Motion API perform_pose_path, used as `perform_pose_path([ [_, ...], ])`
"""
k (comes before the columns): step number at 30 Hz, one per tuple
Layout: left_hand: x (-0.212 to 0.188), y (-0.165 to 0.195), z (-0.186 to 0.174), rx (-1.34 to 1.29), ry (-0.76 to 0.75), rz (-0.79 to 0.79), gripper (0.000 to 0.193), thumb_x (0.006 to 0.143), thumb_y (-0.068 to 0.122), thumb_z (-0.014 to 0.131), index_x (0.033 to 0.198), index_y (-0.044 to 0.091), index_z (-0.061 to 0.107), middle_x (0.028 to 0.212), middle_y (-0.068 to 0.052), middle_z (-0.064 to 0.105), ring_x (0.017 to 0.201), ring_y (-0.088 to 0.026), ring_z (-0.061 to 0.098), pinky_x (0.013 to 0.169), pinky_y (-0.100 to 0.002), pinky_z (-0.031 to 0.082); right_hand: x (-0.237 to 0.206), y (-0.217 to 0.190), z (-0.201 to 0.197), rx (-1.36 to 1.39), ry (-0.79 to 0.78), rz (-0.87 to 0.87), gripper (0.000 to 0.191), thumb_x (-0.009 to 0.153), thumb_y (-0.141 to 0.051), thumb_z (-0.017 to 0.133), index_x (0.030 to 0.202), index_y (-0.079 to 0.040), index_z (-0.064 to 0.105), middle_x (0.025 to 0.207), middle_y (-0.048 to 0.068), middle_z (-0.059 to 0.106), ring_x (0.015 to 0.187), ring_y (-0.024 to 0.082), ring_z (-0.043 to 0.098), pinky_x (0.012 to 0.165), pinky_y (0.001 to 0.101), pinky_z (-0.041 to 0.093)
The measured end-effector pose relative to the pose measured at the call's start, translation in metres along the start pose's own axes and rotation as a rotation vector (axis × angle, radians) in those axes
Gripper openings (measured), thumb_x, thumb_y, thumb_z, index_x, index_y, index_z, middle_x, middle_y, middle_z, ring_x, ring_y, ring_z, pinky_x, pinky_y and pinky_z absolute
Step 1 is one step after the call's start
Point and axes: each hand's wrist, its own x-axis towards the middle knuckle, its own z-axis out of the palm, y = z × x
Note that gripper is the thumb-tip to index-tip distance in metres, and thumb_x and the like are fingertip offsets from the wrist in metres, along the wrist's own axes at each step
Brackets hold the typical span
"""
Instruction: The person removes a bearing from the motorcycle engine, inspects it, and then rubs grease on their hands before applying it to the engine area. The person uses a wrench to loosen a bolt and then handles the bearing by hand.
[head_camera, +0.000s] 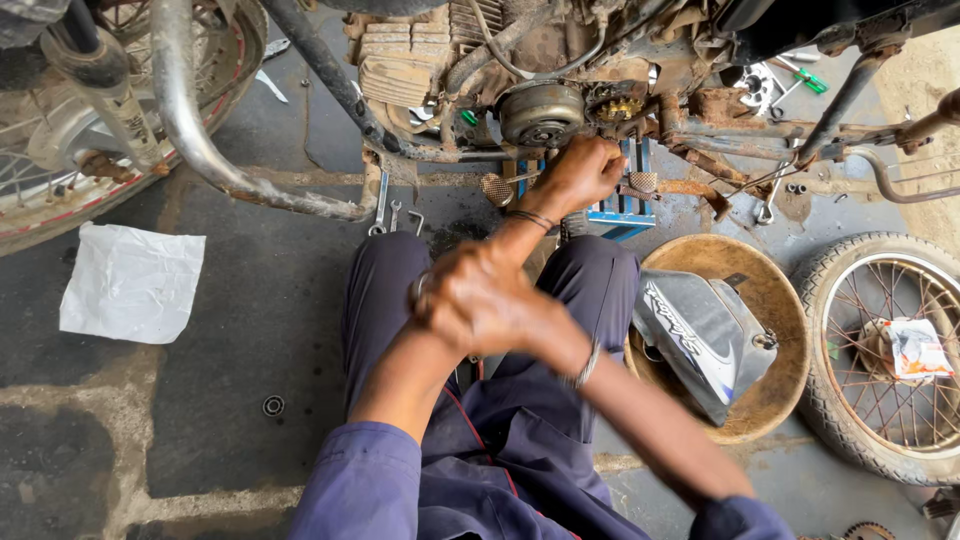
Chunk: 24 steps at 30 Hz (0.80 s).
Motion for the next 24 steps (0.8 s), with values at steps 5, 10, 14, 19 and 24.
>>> perform_pose_path([
  [5,0.005,0.012,0.003,-1.200,0.022,-0.301,0.029,0.096,0.028,0.066,0.092,0.000,0.072,0.076,-0.013,0.074,0.062,-0.024,0.074,0.060,-0.041,0.067,-0.057,-0.001,0.041,-0.014,0.280,-0.118,0.047,0.103,-0.036,0.037,0.132,-0.011,0.064,0.129,0.015,0.069,0.127,0.034,0.064,0.114,0.0513,0.040],
  [10,0.010,0.015,0.012,-1.643,0.000,-0.490,0.025,0.090,0.021,0.068,0.099,-0.002,0.072,0.084,-0.013,0.073,0.072,-0.024,0.075,0.071,-0.041,0.066,-0.103,0.084,0.043,-0.379,0.126,-0.239,0.056,0.108,-0.048,0.038,0.146,-0.011,0.056,0.144,0.012,0.061,0.138,0.031,0.052,0.120,0.0481,0.029],
  [14,0.016,0.005,0.004,-1.752,0.092,-0.548,0.023,0.092,0.019,0.068,0.099,-0.003,0.068,0.086,-0.013,0.073,0.077,-0.025,0.074,0.076,-0.042,0.065,-0.099,0.113,0.025,-0.404,0.171,-0.161,0.060,0.109,-0.053,0.032,0.141,-0.009,0.058,0.136,0.014,0.062,0.133,0.033,0.054,0.118,0.0481,0.033],
  [19,0.009,-0.011,-0.006,-1.756,0.171,-0.491,0.026,0.094,0.023,0.064,0.098,-0.002,0.069,0.087,-0.015,0.073,0.079,-0.025,0.074,0.079,-0.040,0.065,-0.058,0.120,-0.014,-0.282,0.219,-0.123,0.053,0.111,-0.040,0.028,0.131,-0.006,0.063,0.126,0.018,0.064,0.129,0.034,0.059,0.114,0.0499,0.042],
  [24,0.005,-0.010,-0.006,-1.600,0.178,-0.514,0.023,0.094,0.022,0.063,0.095,0.000,0.067,0.083,-0.013,0.074,0.074,-0.022,0.074,0.074,-0.037,0.065,-0.012,0.091,-0.031,-0.406,-0.150,0.197,0.050,0.103,-0.037,0.037,0.084,-0.004,0.070,0.081,0.015,0.067,0.083,0.034,0.065,0.097,0.0515,0.052],
])
